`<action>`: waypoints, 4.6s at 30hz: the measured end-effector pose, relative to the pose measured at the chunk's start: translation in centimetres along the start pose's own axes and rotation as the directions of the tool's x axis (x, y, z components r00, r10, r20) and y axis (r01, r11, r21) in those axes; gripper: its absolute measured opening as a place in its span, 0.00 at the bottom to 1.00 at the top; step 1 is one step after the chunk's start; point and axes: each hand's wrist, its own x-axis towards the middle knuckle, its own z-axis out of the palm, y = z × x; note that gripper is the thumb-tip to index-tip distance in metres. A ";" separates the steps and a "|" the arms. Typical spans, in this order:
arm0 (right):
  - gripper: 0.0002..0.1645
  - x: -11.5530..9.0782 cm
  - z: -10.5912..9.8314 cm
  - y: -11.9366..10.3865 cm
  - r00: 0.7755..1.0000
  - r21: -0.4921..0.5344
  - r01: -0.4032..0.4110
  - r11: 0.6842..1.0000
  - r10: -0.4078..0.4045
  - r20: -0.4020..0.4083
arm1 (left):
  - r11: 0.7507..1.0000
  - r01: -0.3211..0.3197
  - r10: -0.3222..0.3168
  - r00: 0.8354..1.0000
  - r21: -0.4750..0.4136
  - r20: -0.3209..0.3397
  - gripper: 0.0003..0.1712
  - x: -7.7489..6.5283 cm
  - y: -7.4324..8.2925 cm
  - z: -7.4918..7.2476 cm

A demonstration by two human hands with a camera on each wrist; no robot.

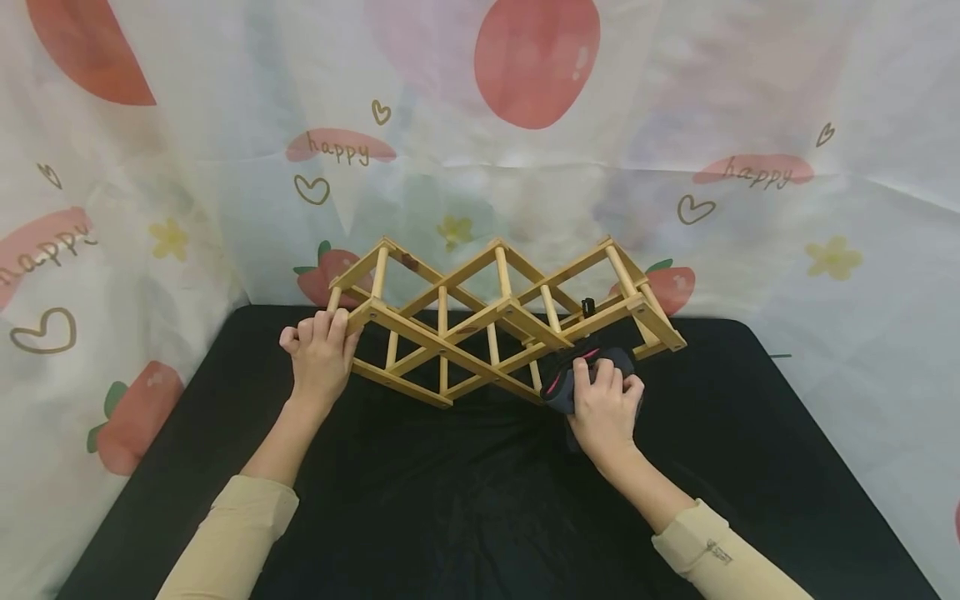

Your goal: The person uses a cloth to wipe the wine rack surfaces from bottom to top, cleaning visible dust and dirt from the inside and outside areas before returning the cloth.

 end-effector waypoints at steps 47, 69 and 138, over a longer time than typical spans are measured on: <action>0.27 3.0 -6.6 -4.4 0.941 0.335 -0.007 0.942 0.120 -0.316 | 0.999 0.045 -0.045 0.997 0.007 0.058 0.18 0.1 0.7 -0.6; 0.11 8.7 -3.1 -9.7 0.884 -0.070 0.449 0.891 -0.454 -0.113 | 0.997 0.060 -0.063 0.995 0.049 0.072 0.19 -0.1 0.9 -1.2; 0.07 8.7 -0.8 -10.2 0.826 -0.075 0.520 0.851 -0.523 -0.211 | 0.984 0.172 -0.174 0.984 0.044 0.028 0.13 -0.4 2.1 -0.6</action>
